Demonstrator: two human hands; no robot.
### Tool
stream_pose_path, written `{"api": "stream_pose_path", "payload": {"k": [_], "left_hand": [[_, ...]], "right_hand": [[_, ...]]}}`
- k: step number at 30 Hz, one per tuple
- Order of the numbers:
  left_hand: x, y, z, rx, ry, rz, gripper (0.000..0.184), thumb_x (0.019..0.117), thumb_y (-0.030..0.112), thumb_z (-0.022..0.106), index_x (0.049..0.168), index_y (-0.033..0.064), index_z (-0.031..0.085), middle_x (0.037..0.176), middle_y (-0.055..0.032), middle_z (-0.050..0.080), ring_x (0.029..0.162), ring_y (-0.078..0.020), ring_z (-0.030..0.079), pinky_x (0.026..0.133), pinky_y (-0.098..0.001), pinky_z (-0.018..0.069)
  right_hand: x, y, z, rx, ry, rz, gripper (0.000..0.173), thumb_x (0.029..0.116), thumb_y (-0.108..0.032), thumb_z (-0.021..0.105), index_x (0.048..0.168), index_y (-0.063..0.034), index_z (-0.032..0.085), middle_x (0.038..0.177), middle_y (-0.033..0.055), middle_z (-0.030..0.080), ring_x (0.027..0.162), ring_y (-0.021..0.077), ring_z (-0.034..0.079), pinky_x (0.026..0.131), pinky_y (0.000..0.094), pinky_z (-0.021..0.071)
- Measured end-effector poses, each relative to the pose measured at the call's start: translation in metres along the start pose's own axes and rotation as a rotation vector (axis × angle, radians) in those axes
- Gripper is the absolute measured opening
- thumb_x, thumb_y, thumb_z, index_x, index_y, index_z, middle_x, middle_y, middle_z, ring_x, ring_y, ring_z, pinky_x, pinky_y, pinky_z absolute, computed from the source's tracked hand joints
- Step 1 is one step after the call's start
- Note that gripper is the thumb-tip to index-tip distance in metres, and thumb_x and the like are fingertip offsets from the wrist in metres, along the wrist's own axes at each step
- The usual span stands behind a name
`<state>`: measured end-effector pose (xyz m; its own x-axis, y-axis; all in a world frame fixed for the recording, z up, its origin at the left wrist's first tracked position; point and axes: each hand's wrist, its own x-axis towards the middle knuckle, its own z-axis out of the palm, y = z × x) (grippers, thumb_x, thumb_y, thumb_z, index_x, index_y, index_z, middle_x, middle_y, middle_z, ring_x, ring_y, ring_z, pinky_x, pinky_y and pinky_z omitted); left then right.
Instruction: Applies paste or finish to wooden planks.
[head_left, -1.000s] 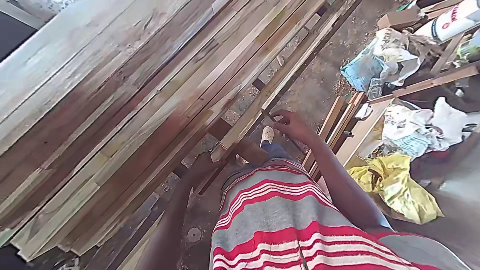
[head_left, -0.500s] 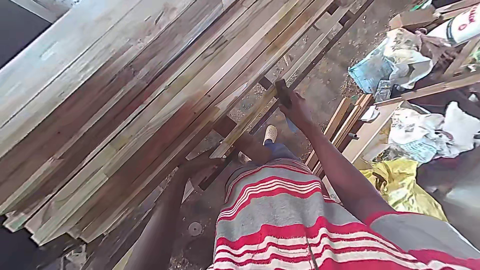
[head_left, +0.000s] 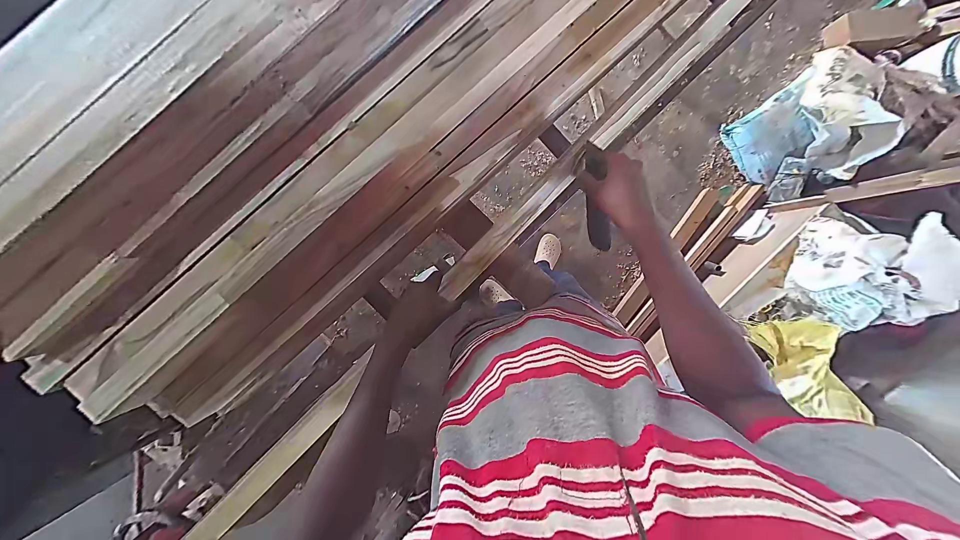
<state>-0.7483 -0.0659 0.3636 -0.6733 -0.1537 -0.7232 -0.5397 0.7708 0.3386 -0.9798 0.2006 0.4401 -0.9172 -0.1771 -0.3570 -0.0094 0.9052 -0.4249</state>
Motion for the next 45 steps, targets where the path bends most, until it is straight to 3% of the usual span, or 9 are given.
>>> {"api": "stream_pose_path", "payload": {"k": [9,16,18,20,24,30,33,36,45], "left_hand": [[0.001,0.001,-0.007,-0.053,-0.023,0.054,0.058,0.0933,0.039,0.073,0.133,-0.0016,0.060,0.116,-0.0290,0.067,0.111,-0.0442,0.065,0.096,-0.0655,0.0482],[-0.006,0.016,-0.041,-0.391,-0.354,-0.042,0.021,0.1017,0.007,0.061,0.120,-0.0020,0.056,0.091,-0.0098,0.057,0.076,-0.0150,0.056,0.077,-0.0324,0.0516],[0.023,-0.025,-0.036,-0.831,-0.752,0.460,0.019,0.0923,-0.008,0.040,0.107,-0.0160,0.049,0.075,-0.0081,0.061,0.062,-0.0097,0.064,0.060,-0.0227,0.0561],[-0.013,0.025,-0.050,-0.630,-0.486,-0.119,0.027,0.1032,-0.005,0.031,0.111,0.0019,0.056,0.078,-0.0041,0.056,0.067,-0.0130,0.057,0.073,-0.0259,0.0522],[0.045,-0.071,-0.017,-0.987,-0.598,0.129,0.036,0.0933,0.024,0.062,0.121,0.0014,0.059,0.090,-0.0037,0.067,0.078,-0.0106,0.065,0.071,-0.0288,0.0557],[0.051,-0.063,-0.016,-0.313,-0.047,-0.499,0.065,0.0876,0.046,0.079,0.131,0.0000,0.064,0.125,-0.0211,0.068,0.120,-0.0341,0.064,0.106,-0.0564,0.0466],[0.041,-0.044,-0.024,-0.351,0.031,-0.438,0.068,0.0826,0.037,0.086,0.135,0.0028,0.061,0.131,-0.0186,0.066,0.127,-0.0303,0.060,0.110,-0.0525,0.0433],[0.018,-0.013,-0.035,-0.588,0.115,-0.166,0.052,0.0708,0.015,0.090,0.116,-0.0003,0.068,0.105,-0.0065,0.074,0.097,-0.0083,0.069,0.094,-0.0290,0.0539],[0.015,-0.024,-0.022,-0.468,-0.200,0.130,0.028,0.1033,0.023,0.058,0.116,-0.0009,0.065,0.099,-0.0050,0.068,0.087,-0.0052,0.063,0.085,-0.0280,0.0532]], "right_hand": [[-0.061,-0.013,0.018,0.090,-0.302,-0.037,0.037,0.1009,-0.033,0.066,0.117,0.0006,0.069,0.106,0.0233,0.070,0.101,0.0383,0.068,0.089,0.0595,0.0523],[-0.032,0.039,-0.032,0.495,-0.380,0.028,0.035,0.1083,-0.022,0.052,0.137,-0.0016,0.051,0.103,0.0217,0.068,0.072,0.0250,0.067,0.066,0.0410,0.0568],[-0.006,0.066,-0.042,0.565,-0.403,0.036,0.032,0.1092,-0.019,0.051,0.136,-0.0030,0.049,0.100,0.0178,0.070,0.068,0.0204,0.068,0.062,0.0361,0.0581],[0.017,0.083,-0.053,0.602,-0.434,0.005,0.029,0.1096,-0.017,0.050,0.135,-0.0035,0.048,0.099,0.0152,0.071,0.066,0.0175,0.069,0.059,0.0325,0.0583],[0.050,0.103,-0.050,0.609,-0.414,-0.062,0.040,0.1047,-0.012,0.059,0.141,-0.0061,0.045,0.104,0.0142,0.071,0.069,0.0193,0.071,0.061,0.0348,0.0611],[0.047,0.090,-0.027,0.306,-0.208,-0.299,0.061,0.0971,-0.018,0.070,0.153,-0.0090,0.046,0.127,0.0212,0.066,0.103,0.0329,0.071,0.088,0.0499,0.0587],[0.047,0.072,-0.007,0.086,-0.119,-0.284,0.065,0.0959,-0.027,0.071,0.155,-0.0172,0.046,0.133,0.0235,0.062,0.105,0.0428,0.068,0.086,0.0609,0.0552],[0.033,0.053,0.013,-0.110,-0.153,-0.170,0.065,0.0998,-0.033,0.065,0.159,-0.0217,0.040,0.144,0.0241,0.055,0.099,0.0458,0.069,0.081,0.0632,0.0556],[0.009,0.036,-0.006,0.160,0.030,-0.034,0.043,0.0993,-0.030,0.066,0.134,-0.0044,0.063,0.107,0.0252,0.071,0.100,0.0434,0.069,0.086,0.0639,0.0532]]}}
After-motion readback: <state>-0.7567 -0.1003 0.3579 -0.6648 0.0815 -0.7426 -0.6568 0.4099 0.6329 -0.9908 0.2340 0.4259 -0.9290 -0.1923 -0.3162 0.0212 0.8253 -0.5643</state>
